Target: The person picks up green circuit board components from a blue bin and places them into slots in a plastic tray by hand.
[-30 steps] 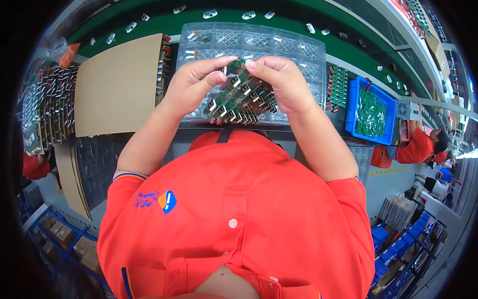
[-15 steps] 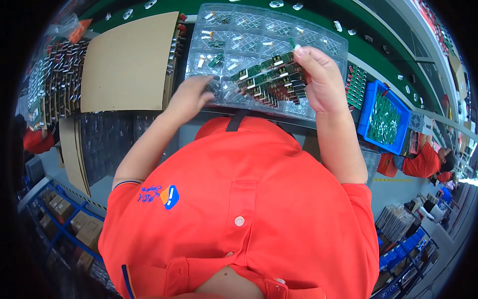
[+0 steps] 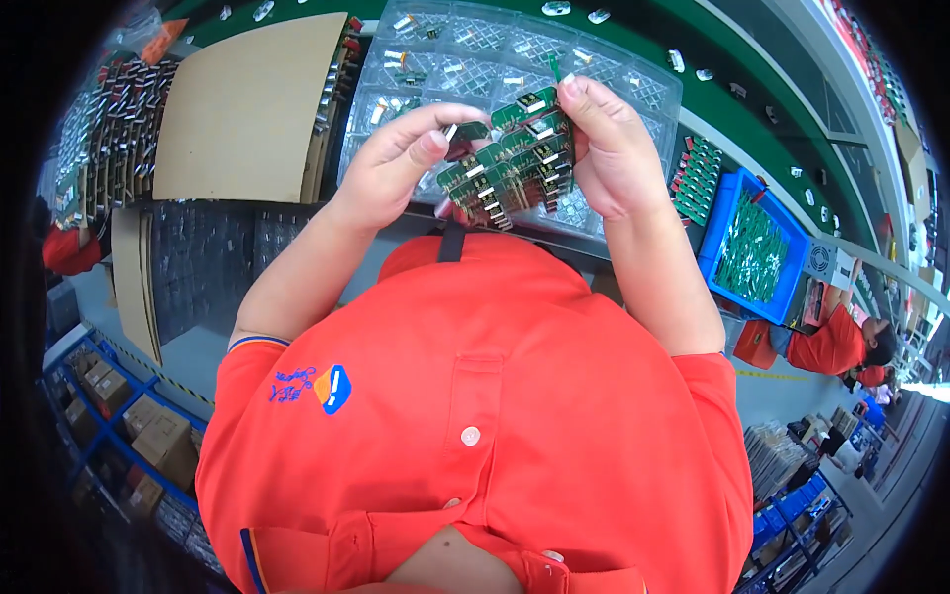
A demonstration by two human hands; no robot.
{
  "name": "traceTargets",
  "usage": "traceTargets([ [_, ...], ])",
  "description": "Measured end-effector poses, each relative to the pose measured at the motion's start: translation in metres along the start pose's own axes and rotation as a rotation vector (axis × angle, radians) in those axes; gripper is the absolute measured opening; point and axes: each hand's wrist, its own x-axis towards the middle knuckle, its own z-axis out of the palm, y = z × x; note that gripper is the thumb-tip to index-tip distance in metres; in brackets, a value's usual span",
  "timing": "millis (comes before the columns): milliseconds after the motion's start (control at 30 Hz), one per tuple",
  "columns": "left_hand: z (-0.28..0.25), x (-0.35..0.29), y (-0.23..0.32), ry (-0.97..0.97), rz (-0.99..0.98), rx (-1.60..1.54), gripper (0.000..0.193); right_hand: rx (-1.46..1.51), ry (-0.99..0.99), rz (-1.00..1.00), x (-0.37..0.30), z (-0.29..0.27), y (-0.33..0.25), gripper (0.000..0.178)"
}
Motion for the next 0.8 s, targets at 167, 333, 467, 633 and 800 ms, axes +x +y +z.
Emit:
traceTargets([
  [167, -0.017, -0.027, -0.051, 0.105, 0.002, 0.419, 0.032, 0.058, 0.0, 0.059, -0.01, -0.022, -0.003, 0.015],
  [333, -0.016, -0.041, -0.08, 0.073, 0.188, 1.32, 0.033, 0.01, 0.067, 0.018, -0.017, -0.039, -0.007, 0.014],
  [467, 0.042, -0.01, -0.039, 0.275, 0.255, 0.727, 0.027, -0.031, 0.092, -0.024, -0.022, -0.043, -0.001, 0.015],
  [633, 0.056, 0.012, -0.028, 0.218, -0.043, 0.343, 0.032, -0.009, 0.089, 0.063, -0.023, -0.048, -0.006, 0.013],
  [800, 0.021, 0.02, -0.059, 0.117, -0.117, -0.059, 0.036, 0.186, 0.117, 0.027, -0.033, -0.058, 0.002, 0.015],
])
